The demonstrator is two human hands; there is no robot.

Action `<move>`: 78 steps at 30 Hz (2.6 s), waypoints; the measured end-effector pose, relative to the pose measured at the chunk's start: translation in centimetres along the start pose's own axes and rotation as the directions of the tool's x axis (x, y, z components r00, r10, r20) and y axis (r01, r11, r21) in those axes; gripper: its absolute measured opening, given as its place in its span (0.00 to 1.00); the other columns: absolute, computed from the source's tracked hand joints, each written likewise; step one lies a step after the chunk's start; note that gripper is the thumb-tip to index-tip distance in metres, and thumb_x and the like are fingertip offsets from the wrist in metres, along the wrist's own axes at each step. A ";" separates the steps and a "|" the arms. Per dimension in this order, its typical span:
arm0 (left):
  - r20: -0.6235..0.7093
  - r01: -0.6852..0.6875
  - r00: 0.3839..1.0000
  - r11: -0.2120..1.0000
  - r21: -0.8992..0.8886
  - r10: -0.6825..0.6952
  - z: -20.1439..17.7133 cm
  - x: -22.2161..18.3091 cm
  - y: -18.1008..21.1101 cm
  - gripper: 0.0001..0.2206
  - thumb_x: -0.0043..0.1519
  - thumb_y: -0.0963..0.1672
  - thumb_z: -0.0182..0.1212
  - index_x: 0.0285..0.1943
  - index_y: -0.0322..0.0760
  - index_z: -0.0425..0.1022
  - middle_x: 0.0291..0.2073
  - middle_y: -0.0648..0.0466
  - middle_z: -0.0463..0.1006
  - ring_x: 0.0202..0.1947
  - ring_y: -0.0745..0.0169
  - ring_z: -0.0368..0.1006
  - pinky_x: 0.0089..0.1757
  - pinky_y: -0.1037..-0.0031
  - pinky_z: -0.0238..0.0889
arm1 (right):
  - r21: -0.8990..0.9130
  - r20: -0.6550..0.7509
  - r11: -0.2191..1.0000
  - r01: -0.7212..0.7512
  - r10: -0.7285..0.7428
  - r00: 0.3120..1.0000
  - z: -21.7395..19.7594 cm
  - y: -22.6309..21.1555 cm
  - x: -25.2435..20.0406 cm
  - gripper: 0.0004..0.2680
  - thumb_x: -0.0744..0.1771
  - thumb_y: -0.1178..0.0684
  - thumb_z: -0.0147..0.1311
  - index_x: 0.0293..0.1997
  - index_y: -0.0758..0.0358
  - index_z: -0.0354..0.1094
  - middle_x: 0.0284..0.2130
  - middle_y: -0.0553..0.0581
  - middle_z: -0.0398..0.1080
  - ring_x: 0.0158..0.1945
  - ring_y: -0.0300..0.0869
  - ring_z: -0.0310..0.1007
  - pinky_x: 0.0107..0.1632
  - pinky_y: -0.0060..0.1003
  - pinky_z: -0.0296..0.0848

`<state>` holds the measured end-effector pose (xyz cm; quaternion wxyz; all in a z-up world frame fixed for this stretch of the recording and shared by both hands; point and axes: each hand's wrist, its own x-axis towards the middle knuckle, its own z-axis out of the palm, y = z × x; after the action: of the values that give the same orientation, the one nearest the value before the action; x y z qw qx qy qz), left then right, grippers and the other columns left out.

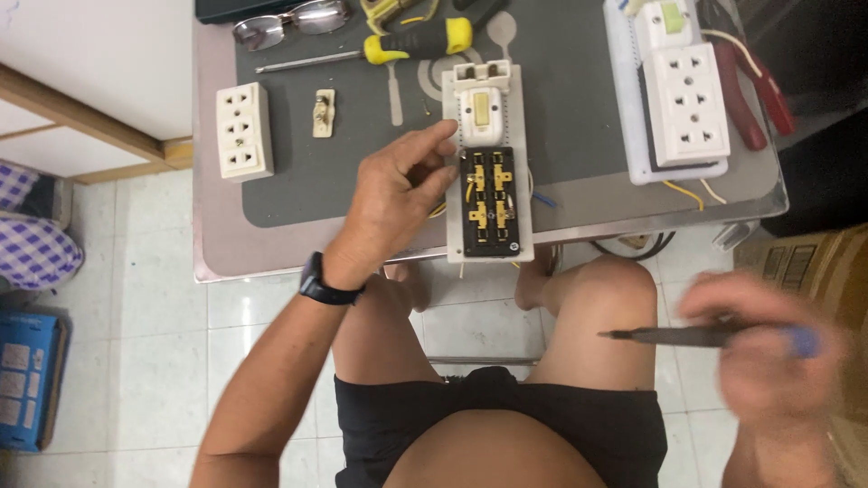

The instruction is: Wiring and assembling an electrical switch component on a workbench using a screwdriver.

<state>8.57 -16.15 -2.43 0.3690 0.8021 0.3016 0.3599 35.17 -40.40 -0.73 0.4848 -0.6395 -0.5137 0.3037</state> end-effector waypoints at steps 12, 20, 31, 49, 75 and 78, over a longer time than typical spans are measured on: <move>-0.038 0.156 0.987 0.988 -0.017 -0.156 0.3 0.9 1.1 0.08 0.61 0.40 0.57 0.46 0.37 0.80 0.38 0.55 0.77 0.38 0.64 0.74 0.39 0.76 0.67 | -0.502 0.043 0.652 0.568 -0.638 0.769 7.2 -9.9 14.8 0.07 0.74 0.62 0.64 0.56 0.72 0.71 0.37 0.61 0.74 0.37 0.44 0.74 0.45 0.36 0.68; -0.038 0.111 0.993 0.994 -0.026 -0.111 0.4 0.8 0.4 0.09 0.60 0.41 0.61 0.48 0.42 0.80 0.33 0.60 0.74 0.34 0.68 0.71 0.37 0.77 0.63 | -0.537 0.226 0.495 0.683 -0.696 0.682 8.8 -9.5 16.4 0.07 0.74 0.59 0.58 0.56 0.70 0.68 0.30 0.57 0.72 0.28 0.46 0.69 0.33 0.40 0.67; -0.056 0.056 0.997 0.998 -0.030 -0.057 0.7 0.8 0.0 0.07 0.60 0.41 0.61 0.45 0.40 0.81 0.31 0.58 0.76 0.33 0.68 0.71 0.35 0.77 0.64 | -0.506 0.250 0.511 0.695 -0.684 0.685 9.4 -8.8 16.7 0.08 0.73 0.59 0.58 0.56 0.69 0.67 0.28 0.58 0.70 0.24 0.45 0.66 0.30 0.38 0.67; 0.026 0.055 0.998 0.997 0.045 -0.056 0.1 -1.2 1.8 0.17 0.63 0.43 0.52 0.60 0.33 0.68 0.53 0.52 0.70 0.55 0.54 0.68 0.50 0.64 0.64 | -0.531 0.540 0.363 0.766 -0.552 0.636 9.9 -13.6 18.0 0.15 0.66 0.58 0.58 0.59 0.67 0.63 0.31 0.55 0.69 0.24 0.46 0.67 0.27 0.43 0.63; -0.087 -0.278 0.920 0.791 0.544 0.383 2.7 -4.8 4.1 0.17 0.64 0.51 0.61 0.52 0.36 0.72 0.57 0.47 0.71 0.52 0.49 0.74 0.44 0.63 0.62 | -0.485 0.600 0.418 0.768 -0.480 0.640 10.0 -12.7 19.6 0.04 0.68 0.61 0.54 0.47 0.68 0.69 0.18 0.54 0.66 0.17 0.46 0.61 0.27 0.41 0.60; -0.104 -0.255 0.920 0.780 0.572 0.377 2.9 -4.8 4.3 0.17 0.64 0.52 0.61 0.50 0.36 0.73 0.56 0.46 0.72 0.51 0.50 0.74 0.42 0.64 0.61 | -0.548 0.561 0.322 0.772 -0.543 0.625 10.1 -12.9 19.8 0.07 0.70 0.55 0.59 0.49 0.65 0.72 0.23 0.53 0.69 0.24 0.49 0.68 0.31 0.44 0.64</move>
<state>9.20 -23.17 -2.01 0.0239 0.8696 0.2897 0.3990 27.25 -18.40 9.95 0.1775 -0.4596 -0.8666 -0.0793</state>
